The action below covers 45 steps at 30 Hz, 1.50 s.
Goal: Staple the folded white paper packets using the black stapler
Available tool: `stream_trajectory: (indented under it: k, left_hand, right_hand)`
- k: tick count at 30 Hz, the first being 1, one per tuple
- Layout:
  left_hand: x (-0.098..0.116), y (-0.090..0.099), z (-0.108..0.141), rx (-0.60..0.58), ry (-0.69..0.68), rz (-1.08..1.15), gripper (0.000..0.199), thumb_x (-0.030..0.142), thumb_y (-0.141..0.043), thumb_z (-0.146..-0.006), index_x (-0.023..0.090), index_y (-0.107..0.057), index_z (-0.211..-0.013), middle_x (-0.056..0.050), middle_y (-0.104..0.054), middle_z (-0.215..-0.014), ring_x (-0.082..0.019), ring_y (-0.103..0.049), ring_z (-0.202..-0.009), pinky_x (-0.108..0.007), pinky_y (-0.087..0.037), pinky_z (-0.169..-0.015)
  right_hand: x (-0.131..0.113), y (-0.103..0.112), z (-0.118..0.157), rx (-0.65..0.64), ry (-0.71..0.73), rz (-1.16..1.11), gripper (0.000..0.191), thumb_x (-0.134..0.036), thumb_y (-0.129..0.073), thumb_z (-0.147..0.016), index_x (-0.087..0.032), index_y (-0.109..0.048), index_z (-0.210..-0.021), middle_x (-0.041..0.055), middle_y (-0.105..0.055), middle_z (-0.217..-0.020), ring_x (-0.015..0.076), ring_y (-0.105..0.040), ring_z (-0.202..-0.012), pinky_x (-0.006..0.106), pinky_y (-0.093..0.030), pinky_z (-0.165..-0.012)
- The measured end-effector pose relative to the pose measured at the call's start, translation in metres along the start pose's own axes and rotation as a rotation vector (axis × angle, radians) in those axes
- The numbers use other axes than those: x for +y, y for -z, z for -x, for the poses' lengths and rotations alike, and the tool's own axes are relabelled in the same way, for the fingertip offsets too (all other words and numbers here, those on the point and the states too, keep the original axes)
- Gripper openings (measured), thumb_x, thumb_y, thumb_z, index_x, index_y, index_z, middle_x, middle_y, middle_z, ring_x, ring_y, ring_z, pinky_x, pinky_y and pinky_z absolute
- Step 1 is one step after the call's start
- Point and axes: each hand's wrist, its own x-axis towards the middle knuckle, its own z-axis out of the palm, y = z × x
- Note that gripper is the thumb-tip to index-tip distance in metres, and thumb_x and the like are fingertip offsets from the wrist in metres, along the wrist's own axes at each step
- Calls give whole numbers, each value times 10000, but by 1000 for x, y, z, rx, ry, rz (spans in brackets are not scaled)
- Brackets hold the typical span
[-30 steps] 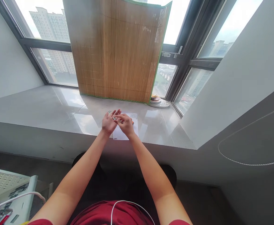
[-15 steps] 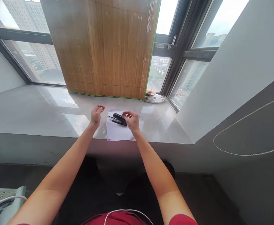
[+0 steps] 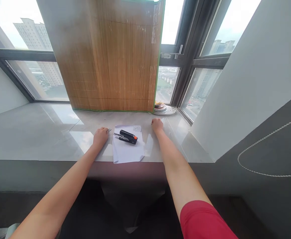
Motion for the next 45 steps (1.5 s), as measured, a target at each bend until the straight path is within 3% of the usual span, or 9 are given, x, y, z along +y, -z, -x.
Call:
stream_trajectory:
  k: [7,10,13,20,26,31,36,40,45]
  left_hand:
    - [-1,3,14,42,-10,-52,279,131,-440,-1026,147,-694,-1141,-209,-722,-1198,-355,-653,-1140,-448,-490,-1011]
    - [0,5,14,47,-13,-11,281,100,-462,-1000,150,-684,-1165,-205,-734,-1180,-359,-654,-1143,-450,-494,-1002]
    - [2,8,15,37,-38,32,420,36,-481,-937,172,-683,-1279,-179,-749,-1228,-365,-649,-1182,-466,-492,-1021]
    - [8,13,27,26,-64,92,416,75,-549,-880,184,-778,-1211,-195,-710,-1302,-384,-618,-1234,-501,-492,-1091]
    - [4,16,38,70,33,159,357,85,-511,-933,151,-776,-1164,-237,-679,-1230,-396,-597,-1237,-515,-474,-1103]
    - [1,16,38,137,139,158,330,185,-610,-923,147,-742,-1223,-244,-658,-1264,-429,-566,-1259,-582,-429,-1133]
    - [-3,14,35,92,143,213,296,147,-541,-940,191,-779,-1112,-212,-706,-1148,-398,-630,-1173,-534,-468,-1091]
    - [-5,13,33,101,138,298,345,118,-543,-926,181,-781,-1167,-196,-682,-1200,-368,-640,-1184,-500,-490,-1098]
    - [-6,13,32,72,169,318,247,105,-563,-923,145,-792,-1007,-220,-627,-1272,-338,-652,-1169,-459,-495,-1103]
  right_hand:
    - [4,-5,1,74,-19,-133,65,-206,-693,-836,-192,-755,-820,79,-745,-968,194,-643,-914,288,-465,-829]
    - [14,3,10,157,-148,-225,143,-297,-661,-838,-216,-641,-722,22,-672,-779,185,-592,-758,296,-463,-762]
    - [22,5,28,141,-232,-292,239,-291,-622,-805,-253,-490,-608,-25,-525,-592,184,-520,-635,291,-411,-636]
    - [1,-9,75,57,-116,-198,212,-134,-570,-720,-247,-451,-586,0,-524,-605,195,-497,-669,308,-355,-685]
    - [-7,-5,83,70,58,-199,248,-142,-523,-769,-259,-361,-622,1,-496,-612,190,-457,-653,318,-379,-734]
    - [-9,-1,87,0,197,-242,269,-163,-533,-752,-259,-321,-617,-15,-442,-599,174,-409,-638,310,-375,-714]
    - [-9,0,87,2,205,-263,288,-154,-534,-743,-256,-298,-614,-31,-412,-589,158,-368,-625,304,-362,-700]
    - [-9,0,87,-13,196,-277,294,-156,-538,-748,-255,-300,-607,-34,-395,-580,158,-360,-622,304,-360,-698]
    - [-8,2,88,-16,186,-272,333,-139,-562,-767,-252,-294,-606,-46,-376,-577,150,-351,-620,299,-386,-758]
